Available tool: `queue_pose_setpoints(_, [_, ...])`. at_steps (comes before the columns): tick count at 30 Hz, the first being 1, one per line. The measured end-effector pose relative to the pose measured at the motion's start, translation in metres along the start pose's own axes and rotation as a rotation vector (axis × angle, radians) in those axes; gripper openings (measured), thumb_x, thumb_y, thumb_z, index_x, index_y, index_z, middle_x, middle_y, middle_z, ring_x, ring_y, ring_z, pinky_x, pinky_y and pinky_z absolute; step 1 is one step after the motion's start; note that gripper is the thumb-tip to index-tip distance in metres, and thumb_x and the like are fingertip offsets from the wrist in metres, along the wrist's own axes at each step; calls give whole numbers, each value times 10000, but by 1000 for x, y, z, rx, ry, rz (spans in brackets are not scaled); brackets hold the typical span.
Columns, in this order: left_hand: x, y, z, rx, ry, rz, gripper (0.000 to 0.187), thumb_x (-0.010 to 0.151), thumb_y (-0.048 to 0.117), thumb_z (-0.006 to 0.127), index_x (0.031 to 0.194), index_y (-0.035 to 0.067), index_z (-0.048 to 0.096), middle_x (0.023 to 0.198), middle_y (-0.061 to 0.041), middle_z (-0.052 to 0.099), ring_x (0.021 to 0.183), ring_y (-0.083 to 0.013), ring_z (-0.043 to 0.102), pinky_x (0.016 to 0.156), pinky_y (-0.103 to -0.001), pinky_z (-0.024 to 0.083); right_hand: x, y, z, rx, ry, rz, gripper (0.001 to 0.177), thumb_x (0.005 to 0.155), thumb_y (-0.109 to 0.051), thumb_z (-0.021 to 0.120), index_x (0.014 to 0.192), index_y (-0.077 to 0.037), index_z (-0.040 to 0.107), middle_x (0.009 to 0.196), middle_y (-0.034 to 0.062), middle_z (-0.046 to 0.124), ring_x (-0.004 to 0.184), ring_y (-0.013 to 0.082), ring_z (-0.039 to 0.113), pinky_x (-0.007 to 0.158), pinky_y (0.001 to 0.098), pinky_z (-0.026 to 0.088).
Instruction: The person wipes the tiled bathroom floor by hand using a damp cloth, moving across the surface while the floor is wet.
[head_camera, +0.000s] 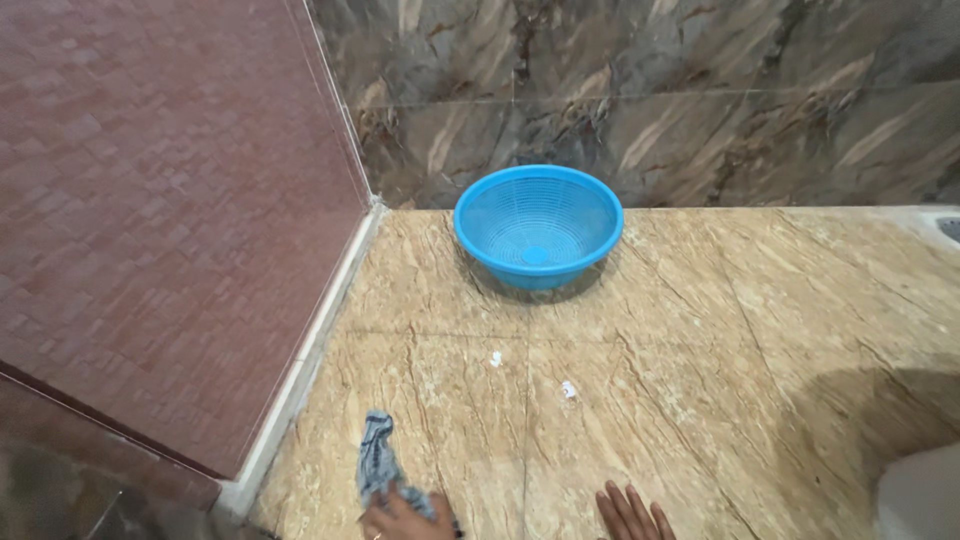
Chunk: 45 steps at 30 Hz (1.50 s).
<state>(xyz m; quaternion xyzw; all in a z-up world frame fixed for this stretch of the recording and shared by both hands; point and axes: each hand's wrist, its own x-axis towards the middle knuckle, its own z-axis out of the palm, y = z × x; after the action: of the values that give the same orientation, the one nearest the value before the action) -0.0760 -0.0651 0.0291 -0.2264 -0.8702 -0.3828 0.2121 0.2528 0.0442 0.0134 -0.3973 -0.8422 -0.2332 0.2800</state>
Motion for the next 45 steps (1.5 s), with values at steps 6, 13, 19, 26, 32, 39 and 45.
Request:
queue_pose_setpoints(6, [-49,118,-30,-407,-504,408,822,648,317,786,1366,24,513,1361,-262,518,1298,-475,447,1080,-589,333,-11,6,-15,178,-171,13,636,932,-533,414,1499,-246,392,1554,-5,382,1432,203,328,1161,491,190])
queue_pose_setpoints(13, [-48,172,-77,-341,-1017,478,615,818,276,694,1374,69,531,1478,-201,465,1436,-388,337,1161,-544,250,19,1,-67,238,-494,73,664,928,-429,457,1543,-209,338,1626,28,293,1495,224,209,1187,490,125])
queue_pose_setpoints(19, [39,104,-55,133,-718,24,596,787,380,707,1328,159,593,1453,-164,484,1337,-330,478,1089,-494,407,36,-5,-99,289,-504,88,636,954,-427,447,1523,-162,345,1604,61,310,1493,253,219,1186,481,117])
queue_pose_setpoints(26, [53,79,-73,221,-507,-59,629,795,427,639,1340,114,594,1458,-164,482,1383,-340,416,1121,-520,368,40,-7,-102,305,-427,73,610,962,-406,429,1516,-159,365,1606,50,318,1502,244,220,1198,471,110])
queue_pose_setpoints(32, [-7,136,-85,104,-708,101,695,791,456,635,1396,134,516,1474,-180,425,1388,-396,350,1111,-541,309,59,-14,-125,295,-542,130,604,965,-399,415,1523,-176,360,1608,18,321,1508,219,211,1206,442,114])
queue_pose_setpoints(39, [-45,167,-117,-141,-960,363,616,875,354,634,1418,86,522,1507,-164,429,1457,-384,313,1166,-542,263,68,-21,-135,278,-501,101,593,970,-391,397,1518,-167,376,1610,43,322,1506,219,216,1214,458,124])
queue_pose_setpoints(45, [-12,118,-75,43,-725,192,589,839,416,642,1353,140,571,1487,-210,444,1426,-395,354,1138,-562,300,68,-19,-141,288,-551,130,582,983,-398,399,1520,-176,379,1617,33,324,1520,211,213,1226,445,125])
